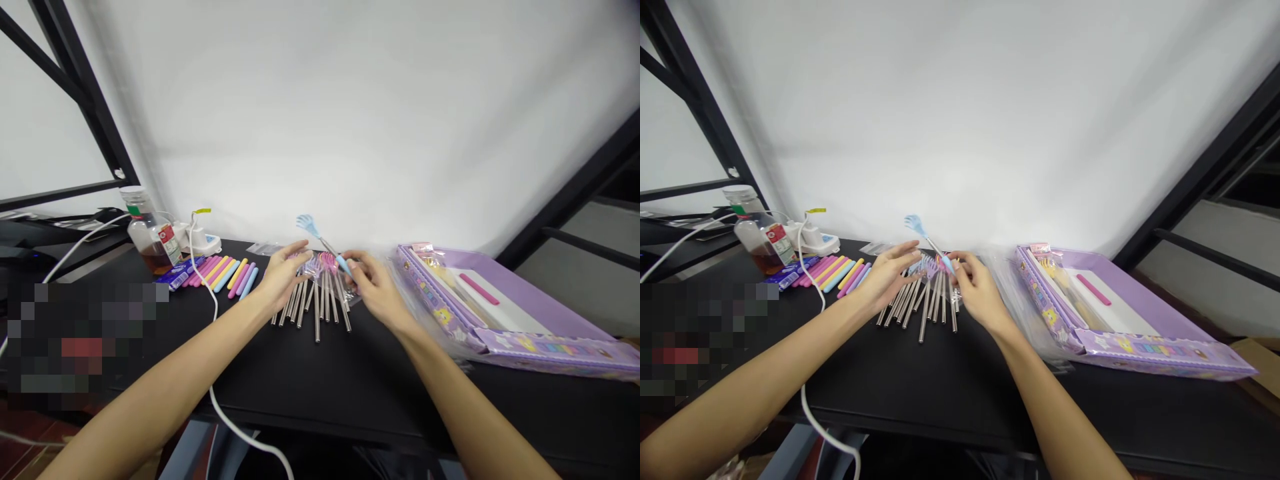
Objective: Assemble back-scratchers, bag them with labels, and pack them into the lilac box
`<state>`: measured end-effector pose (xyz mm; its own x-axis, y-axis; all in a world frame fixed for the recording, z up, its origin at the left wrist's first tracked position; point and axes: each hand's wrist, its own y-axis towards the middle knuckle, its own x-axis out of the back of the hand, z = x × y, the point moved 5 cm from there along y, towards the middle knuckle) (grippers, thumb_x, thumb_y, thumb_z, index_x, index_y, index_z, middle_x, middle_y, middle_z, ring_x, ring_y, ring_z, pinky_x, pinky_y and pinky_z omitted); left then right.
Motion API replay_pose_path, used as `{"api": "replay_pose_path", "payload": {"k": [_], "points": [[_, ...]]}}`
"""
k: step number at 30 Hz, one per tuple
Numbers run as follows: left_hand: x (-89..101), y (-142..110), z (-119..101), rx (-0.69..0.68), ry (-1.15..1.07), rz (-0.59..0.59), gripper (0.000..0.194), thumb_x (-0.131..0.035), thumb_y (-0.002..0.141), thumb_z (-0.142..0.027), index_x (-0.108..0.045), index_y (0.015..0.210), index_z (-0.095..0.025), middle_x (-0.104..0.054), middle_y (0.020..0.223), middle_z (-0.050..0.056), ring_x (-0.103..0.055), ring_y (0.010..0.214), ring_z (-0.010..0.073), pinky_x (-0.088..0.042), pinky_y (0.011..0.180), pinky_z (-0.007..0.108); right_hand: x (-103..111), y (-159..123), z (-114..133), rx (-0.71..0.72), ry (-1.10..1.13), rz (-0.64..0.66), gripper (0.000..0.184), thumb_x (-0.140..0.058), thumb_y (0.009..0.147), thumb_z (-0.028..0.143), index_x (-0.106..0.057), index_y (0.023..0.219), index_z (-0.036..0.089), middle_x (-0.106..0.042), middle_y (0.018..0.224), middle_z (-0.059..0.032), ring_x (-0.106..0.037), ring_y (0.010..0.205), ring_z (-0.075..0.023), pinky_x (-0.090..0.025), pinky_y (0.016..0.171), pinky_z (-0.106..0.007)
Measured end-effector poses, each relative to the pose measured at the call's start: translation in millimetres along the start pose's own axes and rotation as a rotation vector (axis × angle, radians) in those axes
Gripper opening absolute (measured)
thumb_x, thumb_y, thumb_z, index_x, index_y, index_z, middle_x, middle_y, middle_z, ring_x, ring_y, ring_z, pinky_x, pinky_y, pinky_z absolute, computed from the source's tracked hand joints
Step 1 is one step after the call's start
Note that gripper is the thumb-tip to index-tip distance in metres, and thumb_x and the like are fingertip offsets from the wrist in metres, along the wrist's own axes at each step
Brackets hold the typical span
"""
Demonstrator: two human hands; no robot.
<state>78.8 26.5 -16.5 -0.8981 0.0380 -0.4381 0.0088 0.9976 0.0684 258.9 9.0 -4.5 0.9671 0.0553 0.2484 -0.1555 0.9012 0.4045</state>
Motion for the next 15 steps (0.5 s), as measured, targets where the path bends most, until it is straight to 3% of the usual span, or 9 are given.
{"api": "replay_pose_path", "payload": {"k": [2, 4, 9, 12, 15], "points": [[7.1, 3, -3, -0.067, 0.052, -0.042, 0.053, -0.081, 0.065, -0.012, -0.066, 0.115, -0.02, -0.051, 0.139, 0.013, -0.064, 0.106, 0.02, -0.054, 0.088, 0.036, 9, 2, -1, -0.075, 0.041, -0.044, 0.039, -0.058, 0.089, 0.055, -0.061, 0.105, 0.02, -0.047, 0.061, 0.0068, -0.041, 0.049, -0.0097, -0.032, 0.048, -0.024], [11.1, 7, -6, -0.145, 0.111, -0.033, 0.056, -0.082, 0.062, -0.012, -0.065, 0.115, -0.019, -0.056, 0.134, 0.012, -0.066, 0.1, 0.0175, -0.053, 0.09, 0.034, 15, 2, 2, -0.13, 0.036, -0.013, 0.042, -0.064, 0.084, 0.057, -0.064, 0.104, 0.02, -0.046, 0.058, 0.0077, -0.038, 0.047, -0.0086, -0.028, 0.046, -0.023], [17.4, 17, -9, -0.279, 0.239, -0.017, 0.06, -0.083, 0.067, -0.027, -0.063, 0.122, -0.017, -0.073, 0.09, 0.005, -0.07, 0.092, 0.0184, -0.052, 0.091, 0.034, 30, -2, 11, -0.123, -0.058, 0.125, 0.041, -0.077, 0.074, 0.051, -0.067, 0.1, 0.02, -0.058, 0.06, 0.004, -0.049, 0.053, -0.011, -0.031, 0.047, -0.023], [18.8, 16, -15, -0.336, 0.305, -0.027, 0.054, -0.078, 0.073, -0.03, -0.063, 0.123, -0.019, -0.069, 0.077, -0.001, -0.069, 0.08, 0.0157, -0.055, 0.081, 0.03, 39, -3, 11, -0.16, -0.08, 0.122, 0.04, -0.077, 0.074, 0.051, -0.067, 0.095, 0.019, -0.062, 0.06, 0.0018, -0.045, 0.048, -0.0097, -0.027, 0.043, -0.022], [18.8, 14, -20, -0.33, 0.304, -0.038, 0.042, -0.069, 0.081, -0.03, -0.063, 0.122, -0.021, -0.062, 0.08, -0.002, -0.068, 0.078, 0.014, -0.057, 0.072, 0.028, 44, -3, 10, -0.178, -0.133, 0.167, 0.039, -0.076, 0.075, 0.05, -0.069, 0.093, 0.017, -0.066, 0.063, -0.0007, -0.041, 0.044, -0.0081, -0.026, 0.04, -0.023]]}}
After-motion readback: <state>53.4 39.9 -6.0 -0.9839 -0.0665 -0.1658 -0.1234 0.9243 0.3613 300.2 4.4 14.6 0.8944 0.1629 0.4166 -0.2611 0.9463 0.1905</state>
